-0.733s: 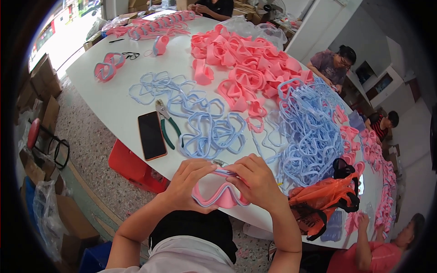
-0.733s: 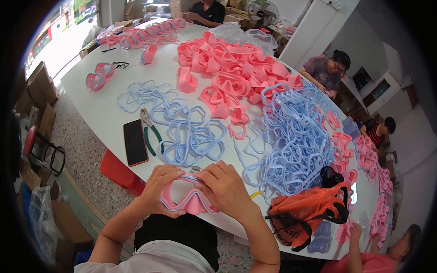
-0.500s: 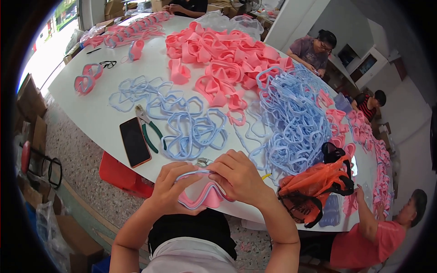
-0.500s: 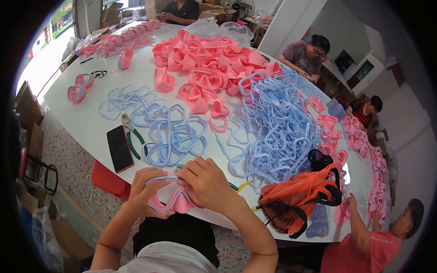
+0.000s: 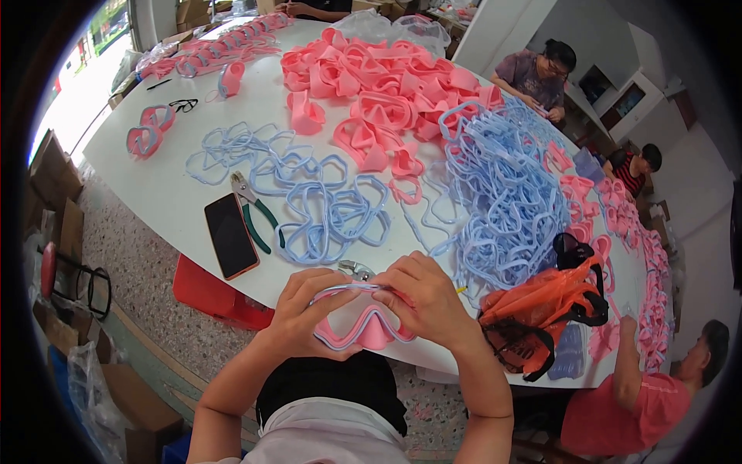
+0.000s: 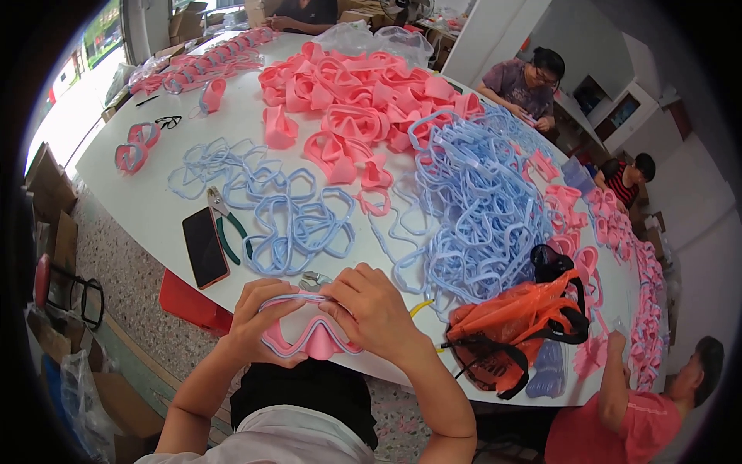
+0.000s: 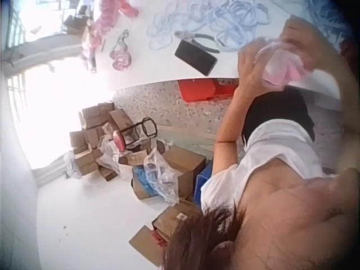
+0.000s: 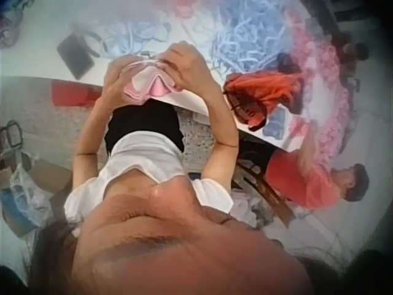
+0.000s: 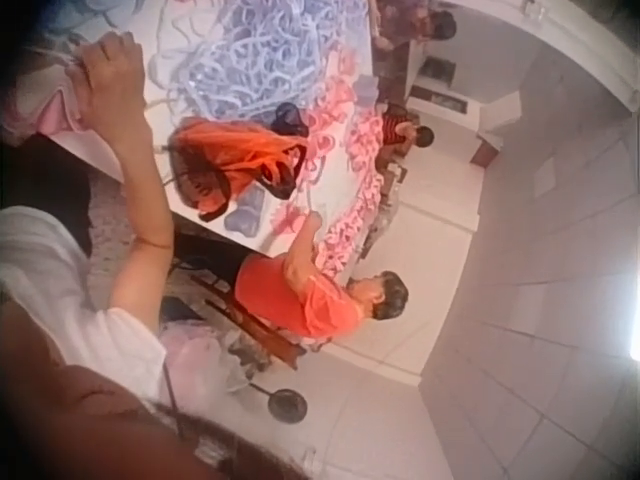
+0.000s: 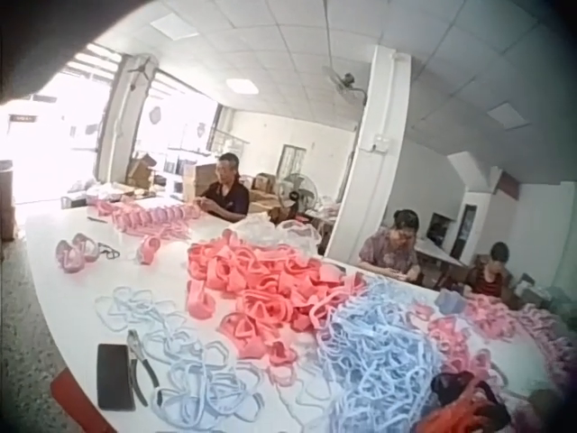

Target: Assembling swimming goggles or eye masks by manually inserting fabric straps into plastic frames.

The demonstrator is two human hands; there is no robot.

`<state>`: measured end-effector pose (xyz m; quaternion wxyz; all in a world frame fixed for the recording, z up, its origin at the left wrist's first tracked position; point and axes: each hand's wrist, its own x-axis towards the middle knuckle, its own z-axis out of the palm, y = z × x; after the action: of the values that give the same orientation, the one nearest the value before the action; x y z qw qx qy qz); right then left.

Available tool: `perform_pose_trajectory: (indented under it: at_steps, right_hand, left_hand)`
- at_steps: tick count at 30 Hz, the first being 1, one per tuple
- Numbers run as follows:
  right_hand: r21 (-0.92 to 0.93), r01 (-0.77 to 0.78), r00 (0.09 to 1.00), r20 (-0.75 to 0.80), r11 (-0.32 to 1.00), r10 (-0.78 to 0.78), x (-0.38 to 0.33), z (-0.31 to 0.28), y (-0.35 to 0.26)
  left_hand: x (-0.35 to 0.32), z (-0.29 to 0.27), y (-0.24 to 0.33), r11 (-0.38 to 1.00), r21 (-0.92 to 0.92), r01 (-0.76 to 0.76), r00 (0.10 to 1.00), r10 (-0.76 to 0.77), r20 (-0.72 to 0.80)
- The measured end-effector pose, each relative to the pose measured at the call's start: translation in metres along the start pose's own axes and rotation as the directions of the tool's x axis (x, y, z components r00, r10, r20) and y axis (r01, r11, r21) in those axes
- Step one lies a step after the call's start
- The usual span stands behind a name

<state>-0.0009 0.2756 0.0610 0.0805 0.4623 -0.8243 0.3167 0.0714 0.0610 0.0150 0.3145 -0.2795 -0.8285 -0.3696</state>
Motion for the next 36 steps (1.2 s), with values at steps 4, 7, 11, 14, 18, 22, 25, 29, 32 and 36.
perform_pose_trajectory:
  at_steps: [4,7,11,14,18,22,25,29,32,36]
  right_hand:
    - [-0.010,-0.056,0.998,-0.020,0.998,0.056,-0.007,-0.008,-0.001]
    - [-0.048,-0.058,0.998,-0.027,0.997,0.057,-0.009,-0.011,-0.001]
    - [-0.033,-0.092,0.982,-0.167,0.995,0.085,-0.023,-0.022,-0.011]
    - [-0.020,-0.093,0.982,-0.167,0.995,0.089,-0.030,-0.023,-0.034]
    - [-0.265,-0.044,0.991,-0.135,0.963,0.008,-0.033,-0.015,-0.039]
    - [-0.187,-0.089,0.986,-0.157,0.978,0.060,-0.038,-0.033,-0.032]
    - [-0.301,-0.347,0.875,-0.446,0.888,0.190,-0.061,-0.081,-0.021]
    - [-0.500,-0.864,0.493,-0.820,0.055,0.292,-0.152,-0.169,0.021]
    - [-0.323,-0.803,0.074,-0.888,-0.501,0.454,-0.286,-0.228,0.056]
    - [-0.276,-0.814,-0.206,-0.686,-0.511,0.698,-0.336,-0.219,0.075]
  left_hand:
    - [0.008,0.011,0.002,0.999,-0.004,-0.034,0.999,0.034,0.008]
    - [0.011,0.014,0.001,0.999,-0.016,-0.047,0.999,0.047,0.019]
    - [0.007,0.012,-0.001,1.000,0.000,-0.029,0.999,0.029,-0.024]
    - [0.002,0.016,-0.003,1.000,0.002,-0.026,0.999,0.026,-0.047]
    - [0.007,0.025,-0.005,0.996,-0.035,-0.078,0.995,0.076,-0.057]
    - [0.006,0.036,-0.016,0.994,-0.107,-0.028,0.998,0.021,-0.062]
    - [-0.012,0.034,-0.029,0.990,-0.075,0.122,0.977,-0.133,-0.167]
    - [-0.019,0.035,-0.038,0.956,-0.170,0.241,0.943,-0.272,-0.191]
    - [-0.014,0.042,-0.037,0.941,-0.248,0.231,0.940,-0.282,-0.194]
    - [-0.015,0.041,-0.035,0.928,-0.271,0.257,0.934,-0.311,-0.179]
